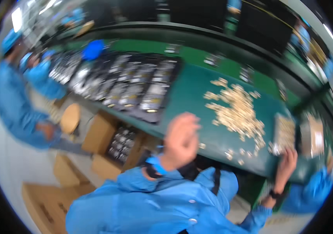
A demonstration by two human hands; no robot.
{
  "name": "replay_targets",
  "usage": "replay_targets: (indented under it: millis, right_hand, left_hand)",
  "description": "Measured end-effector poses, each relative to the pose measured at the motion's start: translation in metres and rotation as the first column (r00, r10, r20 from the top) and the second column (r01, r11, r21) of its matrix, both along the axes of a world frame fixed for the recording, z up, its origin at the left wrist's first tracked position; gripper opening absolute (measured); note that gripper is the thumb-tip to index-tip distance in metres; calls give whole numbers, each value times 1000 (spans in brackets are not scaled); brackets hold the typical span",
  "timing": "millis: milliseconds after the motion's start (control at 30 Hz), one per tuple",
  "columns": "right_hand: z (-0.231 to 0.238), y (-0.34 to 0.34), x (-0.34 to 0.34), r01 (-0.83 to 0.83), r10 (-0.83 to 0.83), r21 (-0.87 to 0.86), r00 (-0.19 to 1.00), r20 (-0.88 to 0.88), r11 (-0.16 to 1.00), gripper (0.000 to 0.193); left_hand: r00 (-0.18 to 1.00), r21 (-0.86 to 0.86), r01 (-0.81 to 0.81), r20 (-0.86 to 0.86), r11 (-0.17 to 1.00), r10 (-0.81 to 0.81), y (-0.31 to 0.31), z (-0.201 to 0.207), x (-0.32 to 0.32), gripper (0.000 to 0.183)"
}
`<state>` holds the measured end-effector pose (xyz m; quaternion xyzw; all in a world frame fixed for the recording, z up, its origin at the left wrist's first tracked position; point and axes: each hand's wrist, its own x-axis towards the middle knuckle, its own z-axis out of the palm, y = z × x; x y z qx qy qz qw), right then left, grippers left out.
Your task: Assembling small electronic components on circuit boards at a factory workbench.
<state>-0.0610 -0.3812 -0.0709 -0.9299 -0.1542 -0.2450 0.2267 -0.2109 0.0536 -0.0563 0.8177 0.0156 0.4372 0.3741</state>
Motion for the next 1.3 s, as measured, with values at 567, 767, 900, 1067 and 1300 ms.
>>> replay_targets:
  millis: [567, 767, 900, 1067, 1300]
  right_hand:
    - [-2, 227, -137, -5, 424, 843, 866, -265, 538, 20]
    - [-4, 221, -138, -216, 548, 763, 810, -208, 609, 13]
    - [-5, 220, -139, -195, 568, 780, 789, -235, 594, 10]
    - [-6, 219, -138, -67, 586, 839, 746, -317, 540, 10]
    - [-4, 203, -127, -117, 734, 868, 595, -327, 482, 9]
  left_hand:
    - [858, -591, 375, -70, 714, -508, -85, -18, -19, 18]
    - [866, -625, 356, -58, 694, -496, -73, -19, -29, 13]
    - [811, -772, 328, -65, 545, -581, -68, -19, -31, 14]
    - [797, -772, 341, -65, 536, -600, -64, -17, -29, 17]
    - [656, -890, 383, 74, 247, -751, -54, -34, -25, 13]
